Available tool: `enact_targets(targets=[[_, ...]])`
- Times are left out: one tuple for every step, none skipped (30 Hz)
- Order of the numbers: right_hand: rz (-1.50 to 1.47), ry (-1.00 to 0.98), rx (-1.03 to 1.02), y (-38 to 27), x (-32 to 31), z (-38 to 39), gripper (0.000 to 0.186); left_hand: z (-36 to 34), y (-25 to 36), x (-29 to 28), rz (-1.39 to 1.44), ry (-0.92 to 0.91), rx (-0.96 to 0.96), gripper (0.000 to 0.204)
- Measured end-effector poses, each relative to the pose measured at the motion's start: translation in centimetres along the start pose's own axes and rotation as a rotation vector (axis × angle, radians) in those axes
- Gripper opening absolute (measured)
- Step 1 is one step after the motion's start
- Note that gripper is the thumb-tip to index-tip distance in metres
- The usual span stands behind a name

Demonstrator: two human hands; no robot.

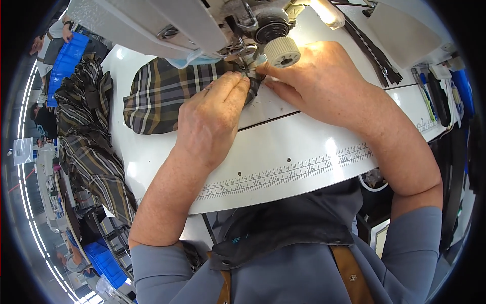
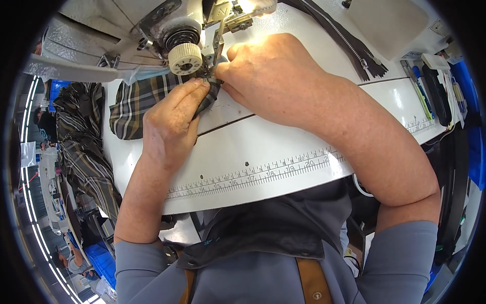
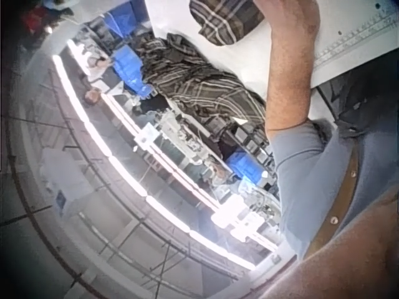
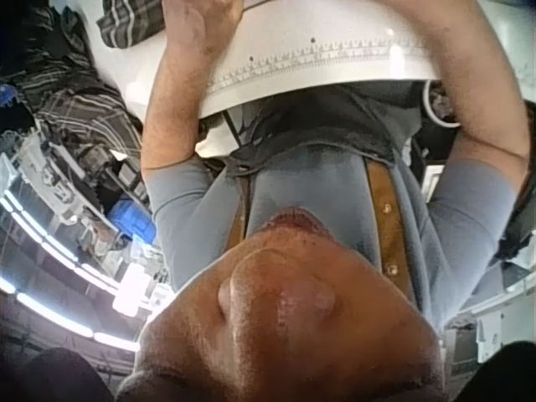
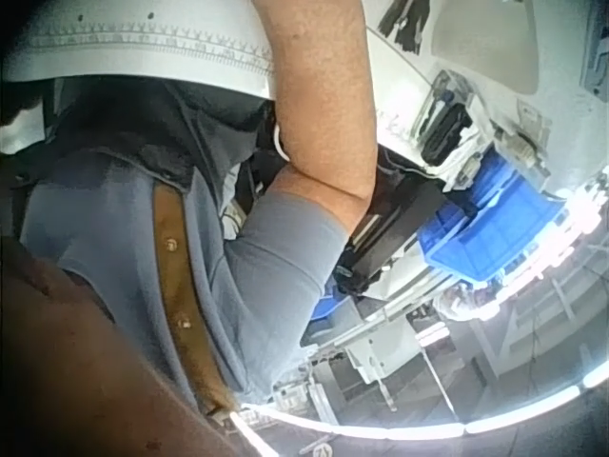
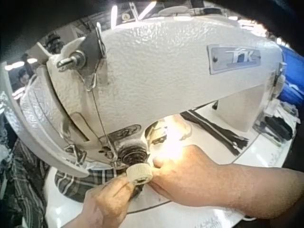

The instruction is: Sewing a zipper and leather panels together using an industrial sewing machine to construct a bag.

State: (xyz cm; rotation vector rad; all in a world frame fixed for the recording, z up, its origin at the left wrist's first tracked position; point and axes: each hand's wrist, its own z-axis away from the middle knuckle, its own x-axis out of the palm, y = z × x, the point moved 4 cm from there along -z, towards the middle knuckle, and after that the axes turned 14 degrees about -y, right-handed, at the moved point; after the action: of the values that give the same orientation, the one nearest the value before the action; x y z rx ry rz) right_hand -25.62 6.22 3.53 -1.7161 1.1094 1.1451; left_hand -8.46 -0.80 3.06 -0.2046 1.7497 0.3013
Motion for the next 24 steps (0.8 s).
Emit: enact_targets(targets=[[0.014,-0.004,0.015,0.2,-0.2,0.0,0.015,-0.1,0.1,0.0,-0.026,0.027,0.030,0.041],[0.029,0.007,0.019,0.4,-0.5,0.0,0.017,-0.1,0.1,0.0,-0.049,0.050,0.058,0.036],[0.042,0.019,0.018,0.6,-0.7,-0.1,0.018,-0.1,0.1,-0.1,-0.072,0.070,0.085,0.031],[0.031,0.004,0.035,0.9,-0.9,-0.1,0.017,-0.1,0.0,0.0,-0.050,0.051,0.059,0.036],[0.024,-0.012,0.048,1.2,-1.1,-0.1,0.017,-0.1,-0.1,0.1,-0.027,0.034,0.033,0.041],[0.013,-0.046,0.080,1.4,-1.1,-0.1,0.018,-0.1,-0.2,0.2,0.006,0.017,0.007,0.047],[0.015,-0.024,0.067,1.4,-1.4,-0.1,0.019,-0.1,-0.2,0.2,-0.006,0.019,0.011,0.047],[0.015,-0.019,0.074,1.5,-1.7,0.0,0.019,-0.2,-0.2,0.2,-0.009,0.023,0.016,0.047],[0.021,-0.016,0.081,1.6,-1.9,0.0,0.020,-0.2,-0.2,0.2,-0.012,0.026,0.019,0.047],[0.000,-0.021,0.089,1.7,-2.1,0.2,0.019,-0.2,-0.1,0.2,-0.024,0.041,0.037,0.041],[-0.013,-0.027,0.097,1.7,-2.3,0.3,0.019,-0.3,-0.1,0.2,-0.039,0.058,0.054,0.035],[-0.014,0.002,0.075,1.7,-2.5,0.4,0.019,-0.3,0.0,0.1,-0.054,0.076,0.070,0.030],[-0.038,-0.031,0.109,1.8,-2.4,0.3,0.019,-0.3,-0.1,0.1,-0.056,0.071,0.065,0.030],[-0.051,-0.032,0.115,1.9,-2.5,0.3,0.018,-0.3,-0.1,0.2,-0.058,0.067,0.060,0.030],[-0.053,-0.015,0.101,1.8,-2.5,0.2,0.018,-0.2,-0.1,0.2,-0.059,0.063,0.055,0.030],[-0.085,-0.019,0.105,1.9,-2.5,0.2,0.019,-0.2,-0.1,0.2,-0.062,0.063,0.052,0.029],[-0.106,-0.005,0.089,2.0,-2.5,0.1,0.019,-0.2,0.0,0.2,-0.065,0.064,0.049,0.029],[-0.128,0.008,0.073,1.9,-2.6,0.0,0.020,-0.2,-0.1,0.2,-0.068,0.065,0.045,0.029],[-0.182,-0.010,0.107,2.1,-2.5,0.1,0.021,-0.2,-0.1,0.2,-0.053,0.066,0.044,0.029],[-0.236,-0.028,0.140,2.2,-2.5,0.1,0.022,-0.2,-0.2,0.2,-0.039,0.067,0.043,0.029],[-0.290,-0.030,0.158,2.3,-2.6,0.2,0.023,-0.2,-0.3,0.2,-0.025,0.068,0.041,0.028],[-0.328,-0.068,0.185,2.4,-2.6,0.2,0.023,-0.2,-0.3,0.2,-0.027,0.072,0.045,0.028],[-0.367,-0.090,0.196,2.4,-2.6,0.2,0.023,-0.2,-0.3,0.2,-0.030,0.075,0.049,0.028],[-0.400,-0.095,0.196,2.4,-2.6,0.1,0.024,-0.2,-0.3,0.2,-0.033,0.079,0.054,0.027]])
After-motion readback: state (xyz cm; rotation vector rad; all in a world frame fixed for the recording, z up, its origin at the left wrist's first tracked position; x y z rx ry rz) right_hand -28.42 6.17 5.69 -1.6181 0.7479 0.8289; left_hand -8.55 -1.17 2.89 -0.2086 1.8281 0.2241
